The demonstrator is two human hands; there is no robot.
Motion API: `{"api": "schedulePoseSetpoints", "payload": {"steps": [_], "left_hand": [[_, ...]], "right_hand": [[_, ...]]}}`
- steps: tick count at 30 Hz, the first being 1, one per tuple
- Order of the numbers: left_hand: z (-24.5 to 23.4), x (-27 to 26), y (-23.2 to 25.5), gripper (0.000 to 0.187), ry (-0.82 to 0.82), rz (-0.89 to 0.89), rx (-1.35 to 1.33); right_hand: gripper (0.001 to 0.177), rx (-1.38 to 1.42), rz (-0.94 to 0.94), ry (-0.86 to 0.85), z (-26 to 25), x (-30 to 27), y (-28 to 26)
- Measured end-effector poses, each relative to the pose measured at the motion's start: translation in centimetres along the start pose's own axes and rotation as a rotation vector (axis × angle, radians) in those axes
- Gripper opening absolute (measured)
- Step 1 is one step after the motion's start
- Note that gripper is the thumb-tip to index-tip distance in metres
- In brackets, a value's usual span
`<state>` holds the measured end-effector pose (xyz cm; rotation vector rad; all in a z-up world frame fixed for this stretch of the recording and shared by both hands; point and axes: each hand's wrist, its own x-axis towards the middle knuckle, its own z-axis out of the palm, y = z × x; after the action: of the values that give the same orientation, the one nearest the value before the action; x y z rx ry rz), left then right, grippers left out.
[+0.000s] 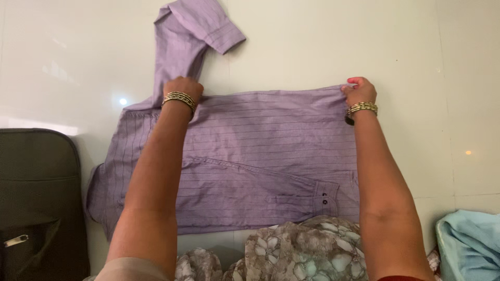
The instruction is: The person folds a purple striped shirt on the floor. They smooth the fabric, fold the sleeves inward, and fold the shirt into a compact rectangle.
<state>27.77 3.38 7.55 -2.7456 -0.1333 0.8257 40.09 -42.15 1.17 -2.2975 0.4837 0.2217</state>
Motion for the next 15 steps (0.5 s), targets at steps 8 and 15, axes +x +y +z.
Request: {"api": "schedulePoseSetpoints", "payload": {"steps": [8, 15], "left_hand": [[1.4, -0.5, -0.9, 0.015, 0.263, -0.235, -0.483], [2.9, 1.5, -3.0, 0.018, 0.150, -0.243, -0.652]], "right_hand": [[0.022, 0.335, 0.028, -0.013, -0.2, -0.8, 0.5], [0.017, 0.347, -0.081, -0.006, -0.7, 0.1, 2.4]]}}
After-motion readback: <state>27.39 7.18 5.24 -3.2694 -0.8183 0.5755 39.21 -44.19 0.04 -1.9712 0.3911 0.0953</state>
